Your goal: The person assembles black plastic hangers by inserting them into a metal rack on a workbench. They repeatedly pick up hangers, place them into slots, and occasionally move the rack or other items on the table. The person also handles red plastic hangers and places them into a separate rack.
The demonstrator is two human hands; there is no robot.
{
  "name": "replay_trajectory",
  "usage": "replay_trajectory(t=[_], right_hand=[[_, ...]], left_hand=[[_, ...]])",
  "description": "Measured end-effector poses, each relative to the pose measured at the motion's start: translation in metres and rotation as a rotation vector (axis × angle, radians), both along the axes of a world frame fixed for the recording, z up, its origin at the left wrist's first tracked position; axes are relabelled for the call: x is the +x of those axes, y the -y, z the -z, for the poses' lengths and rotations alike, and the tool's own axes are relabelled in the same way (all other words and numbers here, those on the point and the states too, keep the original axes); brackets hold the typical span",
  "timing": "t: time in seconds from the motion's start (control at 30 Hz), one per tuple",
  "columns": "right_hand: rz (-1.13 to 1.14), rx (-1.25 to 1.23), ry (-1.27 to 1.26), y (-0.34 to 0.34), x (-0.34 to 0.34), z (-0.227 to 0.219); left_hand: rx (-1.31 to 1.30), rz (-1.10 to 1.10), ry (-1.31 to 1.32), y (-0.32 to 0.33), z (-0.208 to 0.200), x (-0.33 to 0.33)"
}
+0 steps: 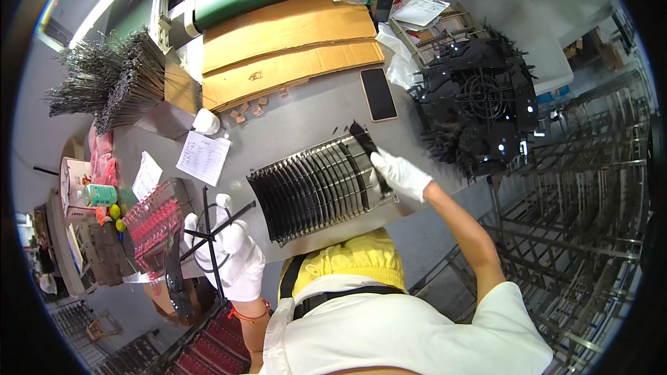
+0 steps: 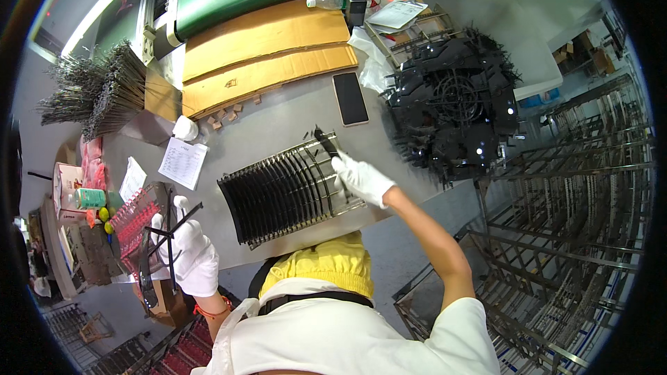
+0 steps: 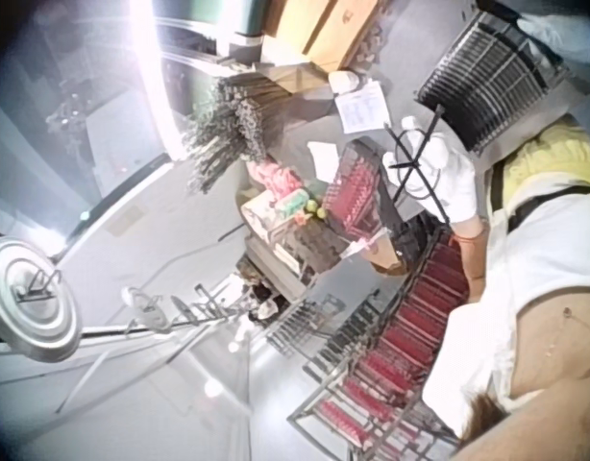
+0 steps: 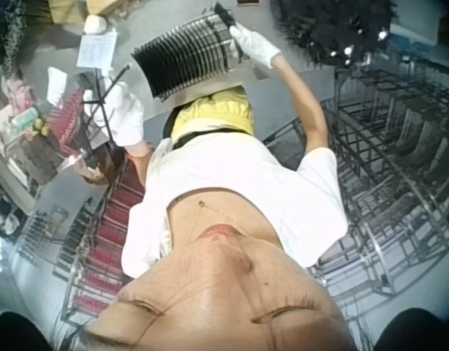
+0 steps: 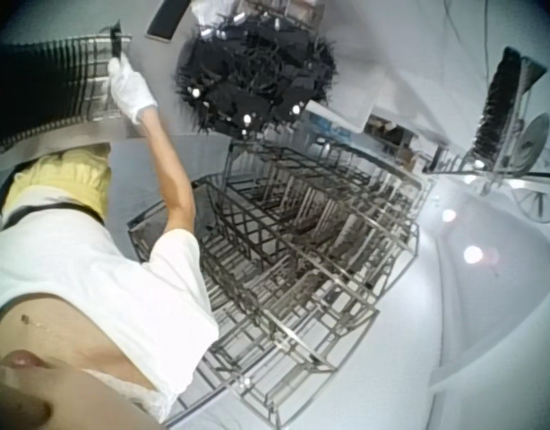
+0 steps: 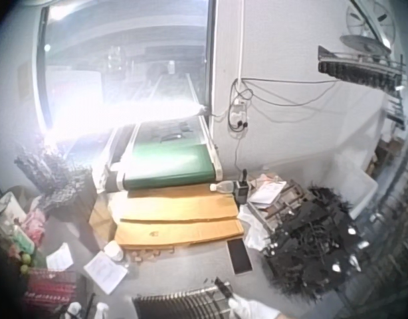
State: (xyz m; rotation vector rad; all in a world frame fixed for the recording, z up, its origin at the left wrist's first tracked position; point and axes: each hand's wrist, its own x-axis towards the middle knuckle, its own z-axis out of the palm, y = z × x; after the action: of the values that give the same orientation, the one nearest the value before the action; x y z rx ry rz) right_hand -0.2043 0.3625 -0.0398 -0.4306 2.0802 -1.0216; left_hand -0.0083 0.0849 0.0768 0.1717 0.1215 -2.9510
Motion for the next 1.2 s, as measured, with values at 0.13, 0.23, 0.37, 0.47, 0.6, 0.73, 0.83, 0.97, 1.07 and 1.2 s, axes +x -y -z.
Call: replay_trajectory(t=[0.13,0.23,0.37,0.47,0.6,0.73,0.83,0.97,1.07,1.2], right_hand=[[-0.229,0.159,-0.382,0.002,0.022,0.056],[-0.357,0.110,-0.495,0.008,0.023,0.051],[-0.310,0.125,-0.440,0.014,0.028,0.038],[-0.204,0.098,-0.258,0.018,0.026,0.026],[-0.069,0.043,-0.108,0.018,0.024,0.024],[-0.206,0.095,-0.234,0.018,0.023,0.035],[-0.232,0.169,-0.260,0.024,0.027,0.022],[-0.025,0.310,-0.248,0.024,0.031,0.051],[-0.135,0.482,-0.440,0.047,0.019,-0.012],[-0.042,-0.400,-0.267,0.058,0.029,-0.095]], left_hand=[[-0.133,-0.006,-0.043,0.026,0.014,-0.006],[-0.287,-0.065,-0.006,0.044,0.011,-0.008],[-0.506,-0.180,0.074,0.057,-0.001,-0.005],[-0.770,-0.289,0.011,0.087,0.018,-0.002],[-0.946,-0.566,0.233,0.092,0.015,-0.012],[-1.057,-0.720,0.231,0.090,0.011,-0.017],[-1.135,-0.834,0.266,0.084,0.010,-0.016],[-1.249,-0.947,0.274,0.067,0.022,-0.039],[-1.513,-1.202,0.513,0.038,-0.002,-0.026],[-2.029,-1.321,0.237,-0.007,0.019,-0.048]])
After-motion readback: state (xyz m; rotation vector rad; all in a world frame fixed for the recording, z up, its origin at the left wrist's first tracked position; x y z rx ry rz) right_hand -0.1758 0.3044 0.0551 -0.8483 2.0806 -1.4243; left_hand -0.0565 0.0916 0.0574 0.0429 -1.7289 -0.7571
